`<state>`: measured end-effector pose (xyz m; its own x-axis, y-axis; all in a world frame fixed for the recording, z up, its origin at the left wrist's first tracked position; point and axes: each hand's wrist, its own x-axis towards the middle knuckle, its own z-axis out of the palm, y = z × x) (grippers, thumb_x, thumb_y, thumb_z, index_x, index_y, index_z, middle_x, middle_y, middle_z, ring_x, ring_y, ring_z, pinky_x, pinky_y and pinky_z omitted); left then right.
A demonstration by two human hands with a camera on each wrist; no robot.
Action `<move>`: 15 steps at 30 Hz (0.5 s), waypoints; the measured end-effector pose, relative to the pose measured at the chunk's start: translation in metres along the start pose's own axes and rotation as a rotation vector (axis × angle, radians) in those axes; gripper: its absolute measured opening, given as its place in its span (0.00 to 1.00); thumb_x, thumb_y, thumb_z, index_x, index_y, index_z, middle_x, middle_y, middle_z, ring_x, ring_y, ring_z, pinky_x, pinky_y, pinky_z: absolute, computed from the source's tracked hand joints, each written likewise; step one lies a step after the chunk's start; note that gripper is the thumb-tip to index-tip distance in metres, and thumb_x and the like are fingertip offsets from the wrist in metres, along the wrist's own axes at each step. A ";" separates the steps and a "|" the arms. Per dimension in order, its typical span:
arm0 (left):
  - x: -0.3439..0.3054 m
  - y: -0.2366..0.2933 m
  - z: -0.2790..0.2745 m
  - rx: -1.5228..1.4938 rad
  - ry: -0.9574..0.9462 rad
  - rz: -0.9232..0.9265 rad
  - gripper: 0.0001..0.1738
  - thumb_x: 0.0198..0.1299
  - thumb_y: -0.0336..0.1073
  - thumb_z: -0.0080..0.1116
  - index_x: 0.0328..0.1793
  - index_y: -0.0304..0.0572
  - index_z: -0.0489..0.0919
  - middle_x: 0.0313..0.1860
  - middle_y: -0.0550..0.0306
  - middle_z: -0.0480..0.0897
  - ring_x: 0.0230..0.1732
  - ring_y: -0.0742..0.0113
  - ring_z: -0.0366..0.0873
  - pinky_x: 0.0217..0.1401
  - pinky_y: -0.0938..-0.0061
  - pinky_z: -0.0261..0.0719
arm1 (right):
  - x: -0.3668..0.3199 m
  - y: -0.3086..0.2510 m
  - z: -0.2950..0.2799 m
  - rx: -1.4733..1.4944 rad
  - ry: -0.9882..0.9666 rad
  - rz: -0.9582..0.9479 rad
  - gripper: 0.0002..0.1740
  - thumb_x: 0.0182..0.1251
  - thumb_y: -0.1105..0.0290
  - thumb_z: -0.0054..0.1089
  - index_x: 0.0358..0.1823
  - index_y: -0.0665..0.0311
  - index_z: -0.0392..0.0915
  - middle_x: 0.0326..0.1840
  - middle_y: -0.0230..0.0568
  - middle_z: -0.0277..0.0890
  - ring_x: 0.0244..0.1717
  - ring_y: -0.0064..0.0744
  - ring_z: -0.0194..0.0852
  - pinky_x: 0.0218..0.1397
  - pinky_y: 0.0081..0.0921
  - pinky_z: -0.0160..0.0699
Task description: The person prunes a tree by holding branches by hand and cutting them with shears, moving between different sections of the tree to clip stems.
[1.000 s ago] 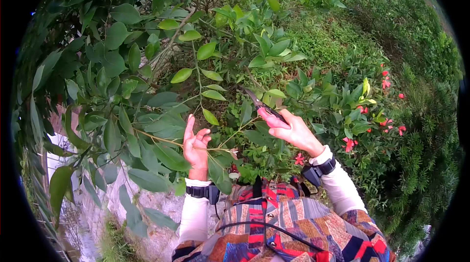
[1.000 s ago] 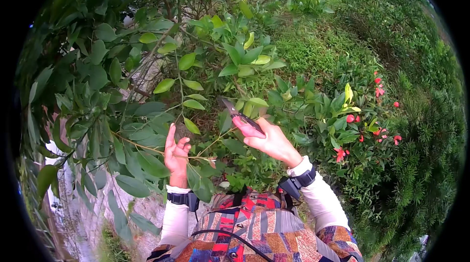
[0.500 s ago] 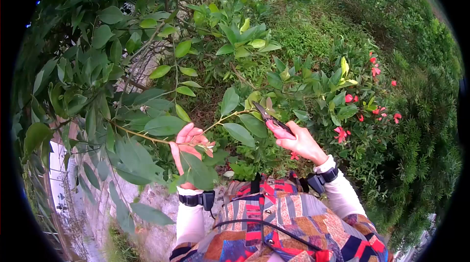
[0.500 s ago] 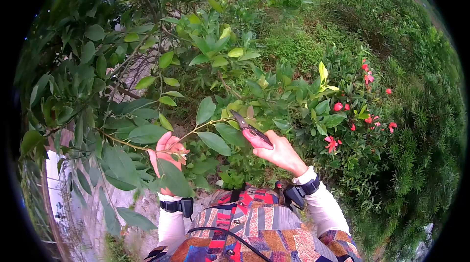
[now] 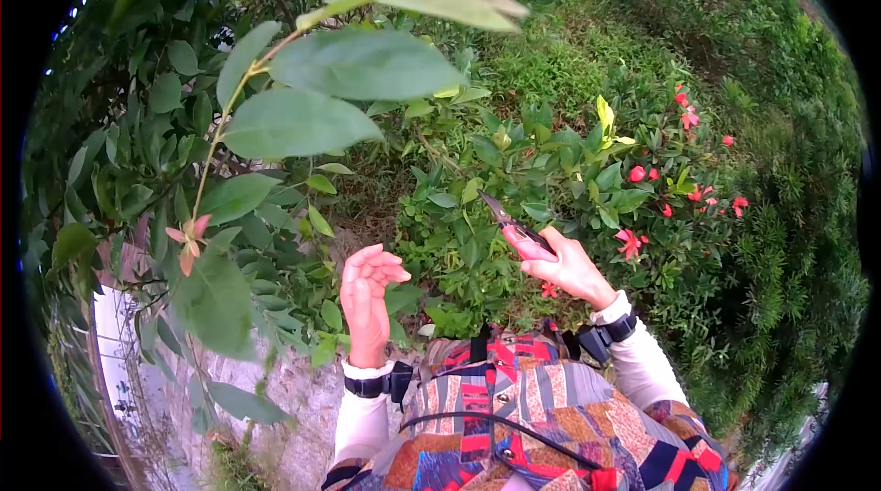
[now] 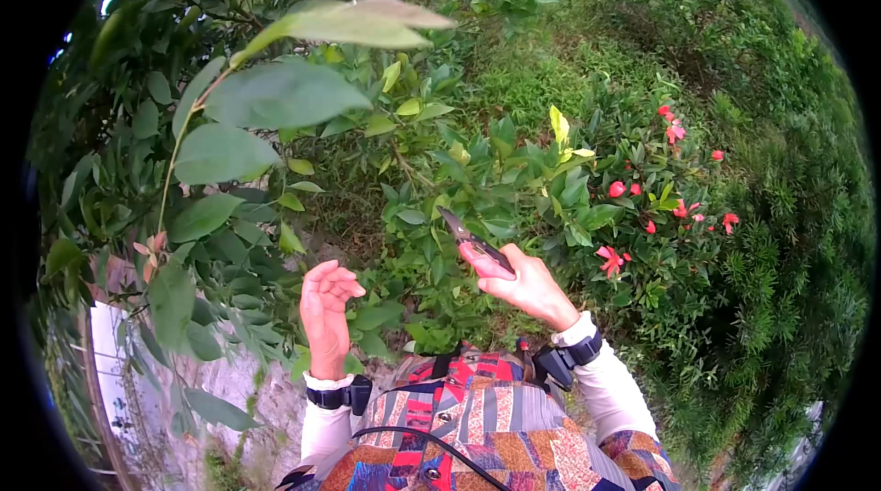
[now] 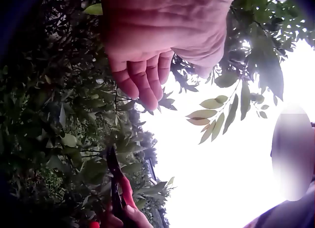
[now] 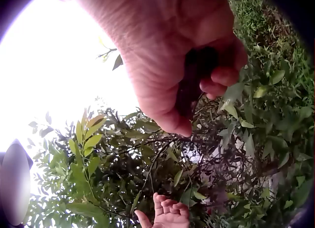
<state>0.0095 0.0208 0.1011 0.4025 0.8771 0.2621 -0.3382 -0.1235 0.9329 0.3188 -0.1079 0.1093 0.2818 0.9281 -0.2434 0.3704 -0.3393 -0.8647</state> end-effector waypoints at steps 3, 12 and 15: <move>0.016 -0.016 0.013 0.022 -0.015 -0.042 0.32 0.77 0.55 0.53 0.73 0.36 0.70 0.58 0.49 0.82 0.47 0.65 0.84 0.54 0.69 0.82 | -0.001 0.013 0.000 0.009 0.000 -0.015 0.32 0.58 0.49 0.73 0.48 0.72 0.75 0.40 0.58 0.83 0.45 0.49 0.85 0.50 0.38 0.79; 0.112 -0.050 0.069 0.112 -0.033 -0.002 0.33 0.76 0.41 0.58 0.83 0.43 0.62 0.74 0.52 0.73 0.51 0.68 0.85 0.48 0.75 0.82 | -0.017 0.012 -0.001 0.048 -0.005 -0.031 0.33 0.59 0.47 0.74 0.47 0.72 0.74 0.42 0.62 0.84 0.47 0.54 0.87 0.52 0.40 0.80; 0.138 -0.060 0.077 0.067 0.038 -0.046 0.34 0.76 0.38 0.59 0.84 0.44 0.62 0.77 0.52 0.69 0.56 0.68 0.84 0.48 0.76 0.82 | -0.016 0.004 0.000 0.028 -0.009 -0.041 0.33 0.59 0.47 0.73 0.48 0.72 0.74 0.42 0.63 0.84 0.47 0.55 0.88 0.52 0.41 0.81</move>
<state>0.1514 0.1137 0.1001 0.3835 0.8993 0.2103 -0.2615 -0.1127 0.9586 0.3160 -0.1245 0.1101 0.2593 0.9423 -0.2117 0.3561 -0.2970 -0.8860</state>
